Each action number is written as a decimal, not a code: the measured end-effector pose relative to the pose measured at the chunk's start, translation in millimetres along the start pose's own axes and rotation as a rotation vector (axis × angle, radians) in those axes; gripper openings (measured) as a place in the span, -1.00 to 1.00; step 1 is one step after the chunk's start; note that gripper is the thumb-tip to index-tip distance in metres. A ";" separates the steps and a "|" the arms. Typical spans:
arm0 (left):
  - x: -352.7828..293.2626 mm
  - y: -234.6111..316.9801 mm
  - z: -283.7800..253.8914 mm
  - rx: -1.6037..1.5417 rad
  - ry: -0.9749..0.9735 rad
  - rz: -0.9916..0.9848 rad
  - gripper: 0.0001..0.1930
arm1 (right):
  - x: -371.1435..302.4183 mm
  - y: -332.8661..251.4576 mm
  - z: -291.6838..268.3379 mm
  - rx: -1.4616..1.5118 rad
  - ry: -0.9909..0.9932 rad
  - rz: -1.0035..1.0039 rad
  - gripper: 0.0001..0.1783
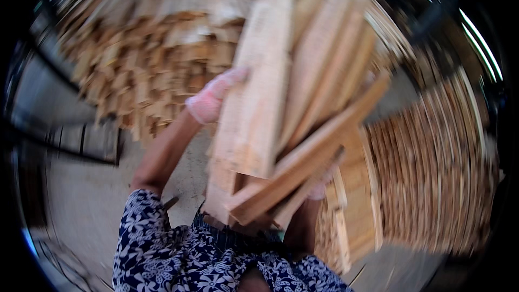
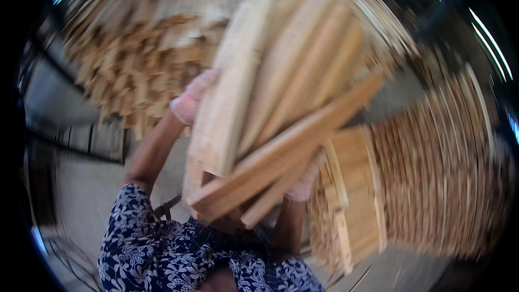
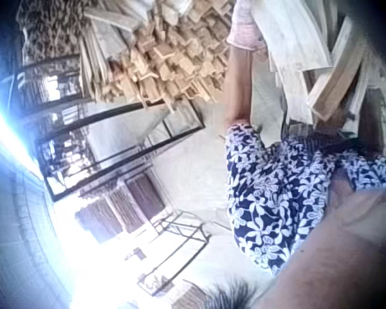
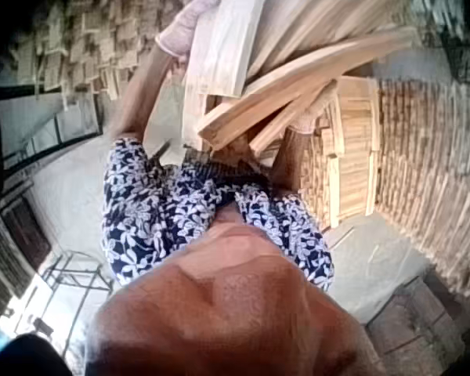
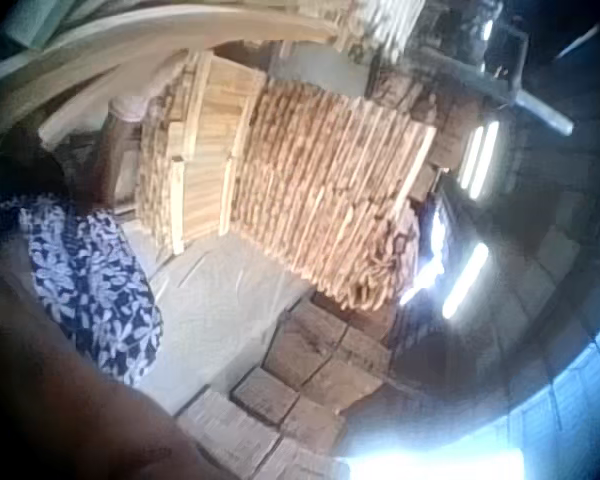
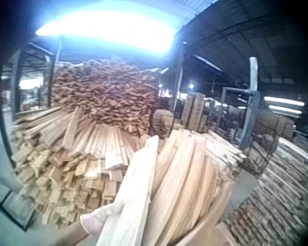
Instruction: The person repeatedly picks up bundles of wooden planks from a large pile and arranges them into a neat stack on a wooden workbench. They wear pink gloves and handle the planks by hand, aligning them carefully to build a uniform pile.
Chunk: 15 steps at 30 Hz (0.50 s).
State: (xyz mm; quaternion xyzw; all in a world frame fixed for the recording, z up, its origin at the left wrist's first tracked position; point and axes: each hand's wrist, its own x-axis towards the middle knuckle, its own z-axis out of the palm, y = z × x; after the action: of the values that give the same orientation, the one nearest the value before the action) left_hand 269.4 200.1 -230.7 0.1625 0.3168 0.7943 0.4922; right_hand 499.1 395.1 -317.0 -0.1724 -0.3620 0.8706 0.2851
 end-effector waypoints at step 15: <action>168.3 -498.6 193.6 0.296 -0.166 -0.800 -0.34 | -242.2 -143.9 -361.4 0.189 0.872 -0.260 -0.21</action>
State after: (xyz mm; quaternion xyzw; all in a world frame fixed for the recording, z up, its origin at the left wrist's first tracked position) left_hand 640.4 572.5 -425.9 0.1590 0.4248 0.4714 0.7564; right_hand 924.1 519.6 -434.6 -0.4488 -0.1462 0.7029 0.5321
